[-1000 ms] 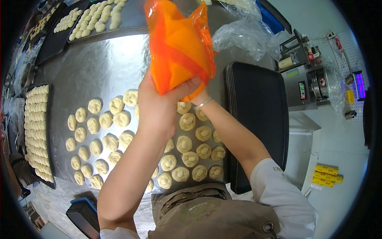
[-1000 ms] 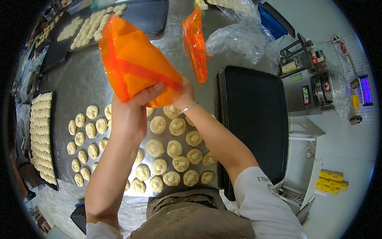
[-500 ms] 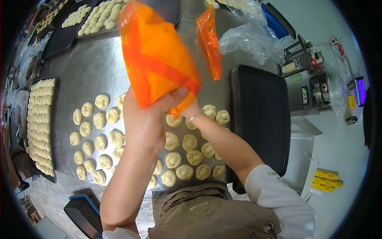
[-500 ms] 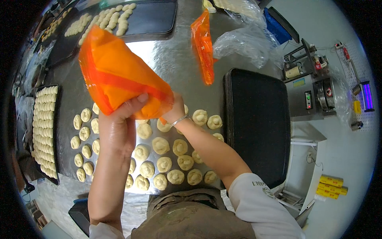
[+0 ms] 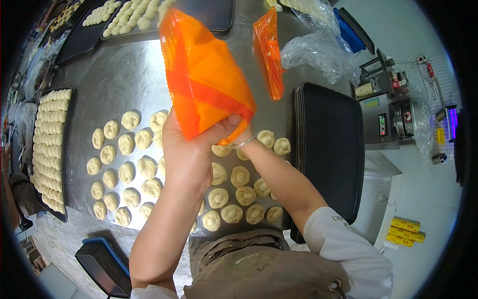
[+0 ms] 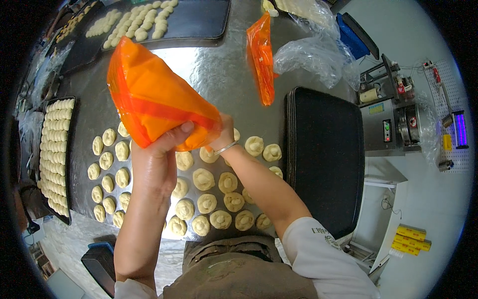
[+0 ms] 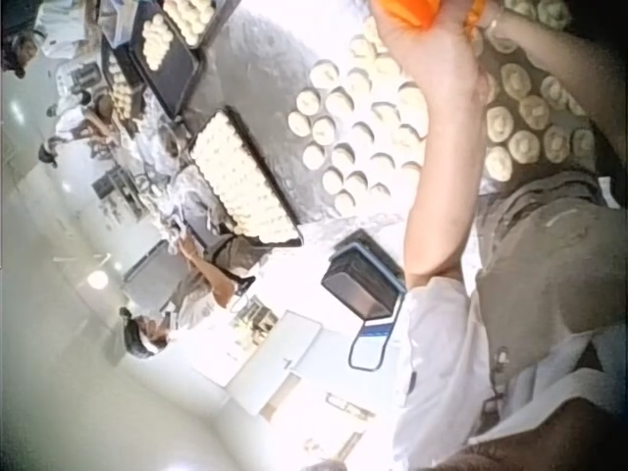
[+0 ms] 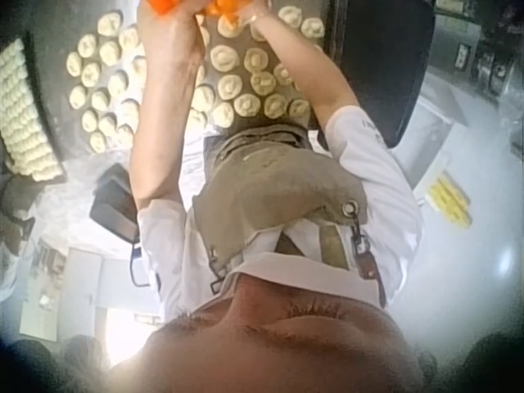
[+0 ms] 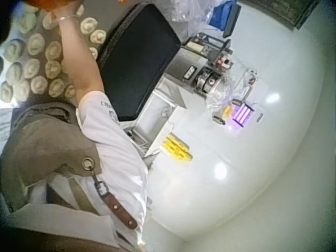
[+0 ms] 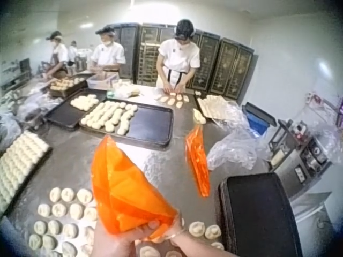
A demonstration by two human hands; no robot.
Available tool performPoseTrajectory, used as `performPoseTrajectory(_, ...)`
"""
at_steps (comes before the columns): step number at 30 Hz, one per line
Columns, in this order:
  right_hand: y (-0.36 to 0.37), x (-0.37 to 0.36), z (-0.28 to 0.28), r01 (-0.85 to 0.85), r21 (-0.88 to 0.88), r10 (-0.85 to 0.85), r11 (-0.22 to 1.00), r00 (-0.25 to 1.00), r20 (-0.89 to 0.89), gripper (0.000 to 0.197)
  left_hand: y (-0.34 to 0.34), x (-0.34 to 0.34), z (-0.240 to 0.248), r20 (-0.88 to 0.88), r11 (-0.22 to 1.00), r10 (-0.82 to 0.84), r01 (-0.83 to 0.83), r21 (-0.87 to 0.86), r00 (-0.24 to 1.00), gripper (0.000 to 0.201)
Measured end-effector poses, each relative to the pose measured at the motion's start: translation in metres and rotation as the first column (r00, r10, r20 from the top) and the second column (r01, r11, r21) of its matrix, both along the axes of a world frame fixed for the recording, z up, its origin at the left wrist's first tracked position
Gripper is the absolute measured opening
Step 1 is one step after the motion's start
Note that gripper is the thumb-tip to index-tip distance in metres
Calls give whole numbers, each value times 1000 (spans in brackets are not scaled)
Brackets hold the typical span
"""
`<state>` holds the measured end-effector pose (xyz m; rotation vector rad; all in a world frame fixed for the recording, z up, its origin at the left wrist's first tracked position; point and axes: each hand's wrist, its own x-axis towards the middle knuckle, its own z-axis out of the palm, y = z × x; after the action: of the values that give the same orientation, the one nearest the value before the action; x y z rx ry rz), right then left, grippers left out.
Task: Squeezing orange-colored filling from a piping bag onto pre-portioned pieces of dough.
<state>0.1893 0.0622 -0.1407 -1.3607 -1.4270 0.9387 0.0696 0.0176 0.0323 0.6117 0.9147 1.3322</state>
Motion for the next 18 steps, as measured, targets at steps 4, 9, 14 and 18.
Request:
performPoseTrajectory(4, -3, -2, 8, -53, -11, 54, 999, 987, 149, 27, -1, -2, -2, 18, 1000, 3, -3, -13, 1000, 35)
performPoseTrajectory(9, 6, -3, 9, -81, -59, 90, 995, 981, 171, 28, -3, -5, 5, 12, 999, 12, -12, -30, 1000, 35)
performPoseTrajectory(14, 18, -2, 63, -95, 167, 29, 981, 932, 360, 30, -4, -19, 28, 15, 998, 17, -17, 53, 1000, 37)
performPoseTrajectory(18, 43, -16, 67, -130, 252, 20, 959, 918, 397, 26, 11, -26, 37, -14, 992, -17, 18, 127, 1000, 31)
